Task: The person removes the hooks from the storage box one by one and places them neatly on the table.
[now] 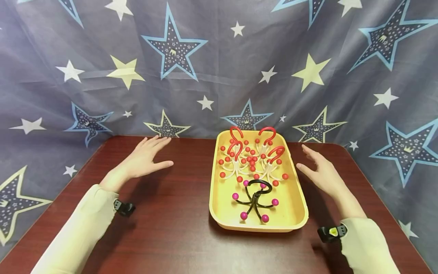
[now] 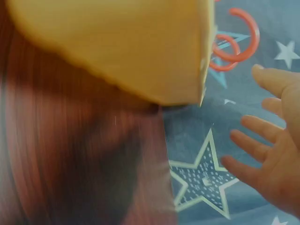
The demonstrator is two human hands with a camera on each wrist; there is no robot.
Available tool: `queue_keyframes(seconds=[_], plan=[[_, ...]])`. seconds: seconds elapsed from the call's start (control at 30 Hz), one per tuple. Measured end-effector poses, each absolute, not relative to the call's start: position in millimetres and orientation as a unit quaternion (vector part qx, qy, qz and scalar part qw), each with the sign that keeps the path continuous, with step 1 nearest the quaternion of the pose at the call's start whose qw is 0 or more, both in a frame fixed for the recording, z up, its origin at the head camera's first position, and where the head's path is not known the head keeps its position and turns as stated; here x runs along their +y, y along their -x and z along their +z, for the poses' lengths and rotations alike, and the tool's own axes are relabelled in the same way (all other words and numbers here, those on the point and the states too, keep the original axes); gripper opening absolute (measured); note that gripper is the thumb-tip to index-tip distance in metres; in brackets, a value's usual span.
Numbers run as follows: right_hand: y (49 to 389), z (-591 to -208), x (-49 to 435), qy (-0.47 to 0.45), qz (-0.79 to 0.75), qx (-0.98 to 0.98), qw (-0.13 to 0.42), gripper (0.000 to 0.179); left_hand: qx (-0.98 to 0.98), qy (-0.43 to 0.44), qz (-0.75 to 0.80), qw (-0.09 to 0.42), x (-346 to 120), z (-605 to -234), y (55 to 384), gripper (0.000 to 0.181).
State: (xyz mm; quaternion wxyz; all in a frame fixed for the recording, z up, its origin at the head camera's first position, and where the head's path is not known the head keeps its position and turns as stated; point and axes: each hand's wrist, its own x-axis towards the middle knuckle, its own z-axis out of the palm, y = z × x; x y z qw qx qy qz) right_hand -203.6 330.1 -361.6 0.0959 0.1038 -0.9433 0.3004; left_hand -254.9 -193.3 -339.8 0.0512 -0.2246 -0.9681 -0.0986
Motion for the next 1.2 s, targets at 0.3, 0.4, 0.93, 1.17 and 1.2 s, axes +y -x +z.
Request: queue_keyframes(seconds=[0.3, 0.4, 0.93, 1.17, 1.2], plan=[[201, -373, 323, -0.094, 0.420, -0.901, 0.058, 0.065, -0.945, 0.280, -0.140, 0.093, -155, -345, 248, 0.064], [201, -378, 323, -0.092, 0.424, -0.900, 0.037, 0.067, -0.938, 0.296, -0.152, 0.097, -139, -346, 246, 0.059], [196, -397, 314, -0.061, 0.469, -0.881, 0.008, 0.063, -0.895, 0.392, -0.206, 0.052, -46, -346, 230, 0.046], [195, -404, 314, -0.041, 0.501, -0.864, 0.017, 0.061, -0.871, 0.431, -0.235, -0.011, -12, -342, 220, 0.046], [195, -404, 314, -0.039, 0.509, -0.860, 0.017, 0.061, -0.866, 0.438, -0.238, -0.016, -7, -342, 219, 0.046]])
